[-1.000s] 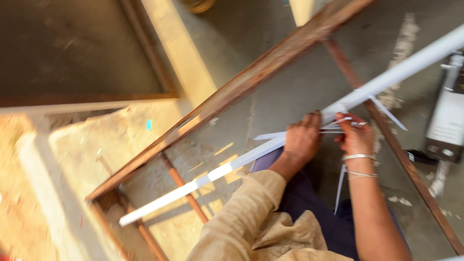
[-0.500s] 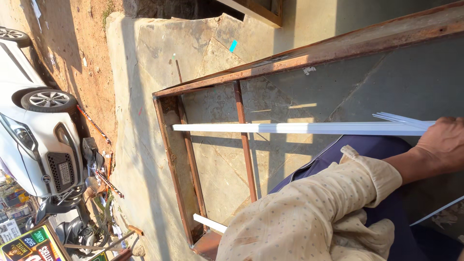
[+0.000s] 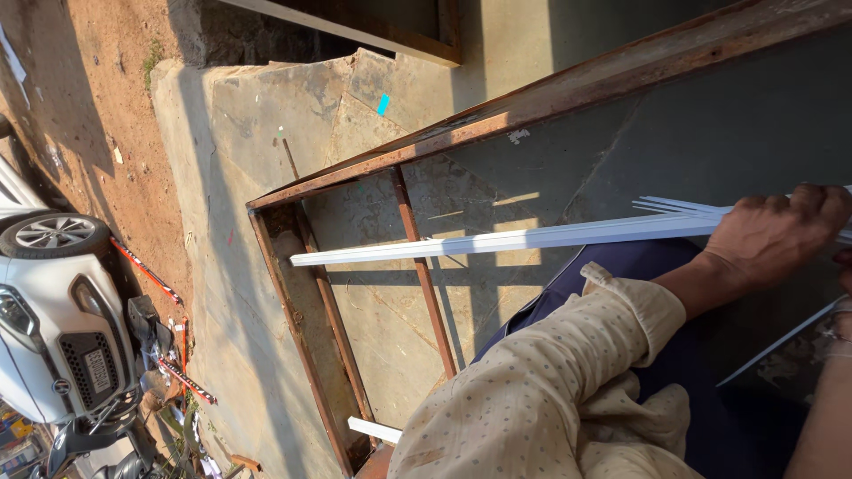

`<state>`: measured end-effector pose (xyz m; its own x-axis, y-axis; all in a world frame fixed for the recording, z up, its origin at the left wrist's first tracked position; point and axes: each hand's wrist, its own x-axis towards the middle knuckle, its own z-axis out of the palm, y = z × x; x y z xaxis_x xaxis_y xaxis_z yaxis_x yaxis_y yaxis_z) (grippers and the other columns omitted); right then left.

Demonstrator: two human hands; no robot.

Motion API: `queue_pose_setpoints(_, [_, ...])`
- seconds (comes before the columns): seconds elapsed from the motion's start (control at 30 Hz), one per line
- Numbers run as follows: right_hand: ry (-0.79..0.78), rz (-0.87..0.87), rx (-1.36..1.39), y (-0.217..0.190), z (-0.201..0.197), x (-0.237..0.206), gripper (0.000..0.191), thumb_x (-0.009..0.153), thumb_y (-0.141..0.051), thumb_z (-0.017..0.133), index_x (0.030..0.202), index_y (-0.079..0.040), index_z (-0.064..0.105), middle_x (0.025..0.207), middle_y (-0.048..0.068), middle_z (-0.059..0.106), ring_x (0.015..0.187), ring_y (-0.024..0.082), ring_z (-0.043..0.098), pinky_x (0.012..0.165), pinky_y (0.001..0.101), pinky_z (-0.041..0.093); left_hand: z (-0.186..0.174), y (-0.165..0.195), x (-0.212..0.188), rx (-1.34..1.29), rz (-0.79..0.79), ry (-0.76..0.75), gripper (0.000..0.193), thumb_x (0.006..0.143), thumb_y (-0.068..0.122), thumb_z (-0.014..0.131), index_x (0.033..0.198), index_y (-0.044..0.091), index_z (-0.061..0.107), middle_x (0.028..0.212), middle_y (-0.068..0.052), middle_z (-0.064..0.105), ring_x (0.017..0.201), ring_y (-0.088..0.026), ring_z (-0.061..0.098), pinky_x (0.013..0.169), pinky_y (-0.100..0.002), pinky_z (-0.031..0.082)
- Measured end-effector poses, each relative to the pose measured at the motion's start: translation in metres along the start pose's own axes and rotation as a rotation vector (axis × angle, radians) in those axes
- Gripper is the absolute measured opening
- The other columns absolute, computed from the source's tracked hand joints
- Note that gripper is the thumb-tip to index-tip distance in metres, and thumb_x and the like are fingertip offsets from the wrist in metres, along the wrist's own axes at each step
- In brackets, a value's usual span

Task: The person secures a white LED strip to a metal frame using zip ties. They thread the zip ties through the frame and around the LED strip, then tighten them to hold the strip in place.

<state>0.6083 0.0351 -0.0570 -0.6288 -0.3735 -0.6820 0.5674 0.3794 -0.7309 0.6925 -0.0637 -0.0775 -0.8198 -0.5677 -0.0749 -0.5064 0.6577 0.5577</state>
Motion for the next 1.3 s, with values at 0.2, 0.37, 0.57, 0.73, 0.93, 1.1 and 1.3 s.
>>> queue_pose_setpoints(0.2, [0.171, -0.030, 0.259, -0.020, 0.004, 0.004, 0.032, 0.093, -0.012, 0.086, 0.119, 0.000, 0.070, 0.088, 0.005, 0.072, 0.055, 0.014, 0.063, 0.037, 0.0225, 0.032, -0.042, 0.008, 0.006, 0.018, 0.085, 0.055, 0.032, 0.095, 0.013, 0.053, 0.125, 0.001, 0.054, 0.116, -0.016, 0.069, 0.084, -0.029, 0.075, 0.074, -0.043, 0.059])
queue_pose_setpoints(0.37, [0.256, 0.054, 0.302, -0.033, 0.010, -0.003, 0.044, 0.085, -0.019, 0.086, 0.119, 0.000, 0.066, 0.080, 0.002, 0.069, 0.049, 0.011, 0.059, 0.035, 0.0215, 0.028, -0.050, 0.013, 0.013, 0.069, 0.136, -0.013, 0.032, 0.096, 0.014, 0.058, 0.126, 0.001, 0.055, 0.118, -0.018, 0.071, 0.084, -0.030, 0.075, 0.074, -0.042, 0.059])
queue_pose_setpoints(0.57, [0.284, 0.063, 0.340, -0.033, 0.011, -0.008, 0.047, 0.081, -0.023, 0.086, 0.117, 0.000, 0.066, 0.081, 0.000, 0.070, 0.048, 0.011, 0.059, 0.035, 0.0210, 0.029, -0.057, 0.020, 0.013, 0.069, 0.163, -0.033, 0.040, 0.089, 0.015, 0.066, 0.125, 0.001, 0.055, 0.118, -0.016, 0.071, 0.083, -0.029, 0.075, 0.071, -0.041, 0.058])
queue_pose_setpoints(0.73, [0.255, 0.034, 0.334, -0.031, 0.011, -0.010, 0.046, 0.083, -0.023, 0.086, 0.118, 0.000, 0.067, 0.082, 0.003, 0.071, 0.050, 0.011, 0.059, 0.036, 0.0210, 0.029, -0.050, 0.016, 0.009, 0.085, 0.135, -0.009, 0.037, 0.091, 0.014, 0.067, 0.125, 0.003, 0.056, 0.119, -0.015, 0.072, 0.083, -0.030, 0.074, 0.075, -0.041, 0.058])
queue_pose_setpoints(0.93, [0.262, 0.022, 0.321, -0.034, 0.012, -0.008, 0.041, 0.086, -0.022, 0.086, 0.115, 0.001, 0.068, 0.077, 0.003, 0.067, 0.049, 0.010, 0.058, 0.036, 0.0212, 0.027, -0.046, 0.017, 0.011, 0.087, 0.113, 0.012, 0.039, 0.089, 0.015, 0.067, 0.124, 0.002, 0.055, 0.119, -0.016, 0.071, 0.084, -0.030, 0.075, 0.073, -0.041, 0.058])
queue_pose_setpoints(1.1, [0.256, 0.024, 0.348, -0.036, 0.011, -0.010, 0.037, 0.085, -0.021, 0.085, 0.111, -0.001, 0.069, 0.076, 0.003, 0.067, 0.047, 0.010, 0.055, 0.035, 0.0206, 0.028, -0.060, 0.024, 0.020, -0.074, 0.009, -0.093, 0.040, 0.089, 0.021, 0.071, 0.123, 0.003, 0.060, 0.113, -0.016, 0.072, 0.086, -0.033, 0.074, 0.073, -0.042, 0.059])
queue_pose_setpoints(1.3, [0.223, 0.034, 0.361, -0.035, 0.006, -0.009, 0.034, 0.090, -0.028, 0.078, 0.110, -0.002, 0.068, 0.084, 0.004, 0.069, 0.046, 0.011, 0.057, 0.034, 0.0200, 0.027, -0.086, 0.024, 0.049, -0.230, -0.259, -0.319, 0.031, 0.084, 0.023, 0.072, 0.115, 0.021, 0.079, 0.097, -0.011, 0.078, 0.087, -0.034, 0.074, 0.076, -0.045, 0.058])
